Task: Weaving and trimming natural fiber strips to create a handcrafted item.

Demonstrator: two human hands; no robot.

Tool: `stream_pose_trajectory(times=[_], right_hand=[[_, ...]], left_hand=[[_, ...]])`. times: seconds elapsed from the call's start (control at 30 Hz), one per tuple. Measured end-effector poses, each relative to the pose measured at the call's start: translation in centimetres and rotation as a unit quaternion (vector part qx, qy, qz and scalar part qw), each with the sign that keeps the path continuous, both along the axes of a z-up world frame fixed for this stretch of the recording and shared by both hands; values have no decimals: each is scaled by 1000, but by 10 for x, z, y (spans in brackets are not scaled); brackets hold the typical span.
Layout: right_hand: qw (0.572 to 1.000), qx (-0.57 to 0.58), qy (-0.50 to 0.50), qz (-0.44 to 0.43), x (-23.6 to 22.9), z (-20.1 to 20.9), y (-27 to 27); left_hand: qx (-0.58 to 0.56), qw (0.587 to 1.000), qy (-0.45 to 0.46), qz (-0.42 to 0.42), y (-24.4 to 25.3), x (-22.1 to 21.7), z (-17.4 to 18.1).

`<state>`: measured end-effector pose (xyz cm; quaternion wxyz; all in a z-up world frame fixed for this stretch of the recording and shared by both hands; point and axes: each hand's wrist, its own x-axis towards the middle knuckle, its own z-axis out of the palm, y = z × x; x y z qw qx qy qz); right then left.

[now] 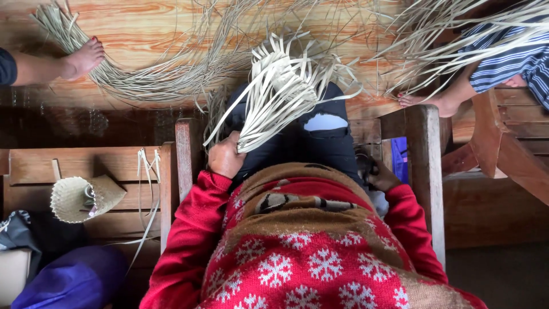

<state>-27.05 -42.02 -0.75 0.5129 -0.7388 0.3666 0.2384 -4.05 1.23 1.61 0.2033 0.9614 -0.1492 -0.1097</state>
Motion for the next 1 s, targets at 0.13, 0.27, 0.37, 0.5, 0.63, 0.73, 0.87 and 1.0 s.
stream_pose_trajectory(times=[0.13, 0.27, 0.37, 0.5, 0.63, 0.73, 0.87, 1.0], right_hand=[[989, 24, -145, 24, 1, 0, 0], [960, 42, -277, -26, -16, -37, -16], [967, -146, -209, -23, 3, 12, 10], [959, -254, -120, 18, 26, 34, 4], [983, -58, -167, 54, 27, 62, 8], [936, 189, -286, 78, 22, 83, 8], [909, 230, -342, 61, 17, 92, 11], [920, 62, -386, -23, 29, 101, 16]], left_hand=[[45, 999, 6, -15, -2, -1, 5], [53, 998, 34, -18, -4, -3, 11], [50, 998, 22, -31, -3, -3, 12], [55, 998, 16, -35, -4, -4, 15], [72, 996, 14, -45, -6, -4, 21], [74, 996, 21, -45, -6, -5, 25], [72, 996, 22, -45, -7, -4, 22], [69, 996, 20, -43, -7, -7, 24]])
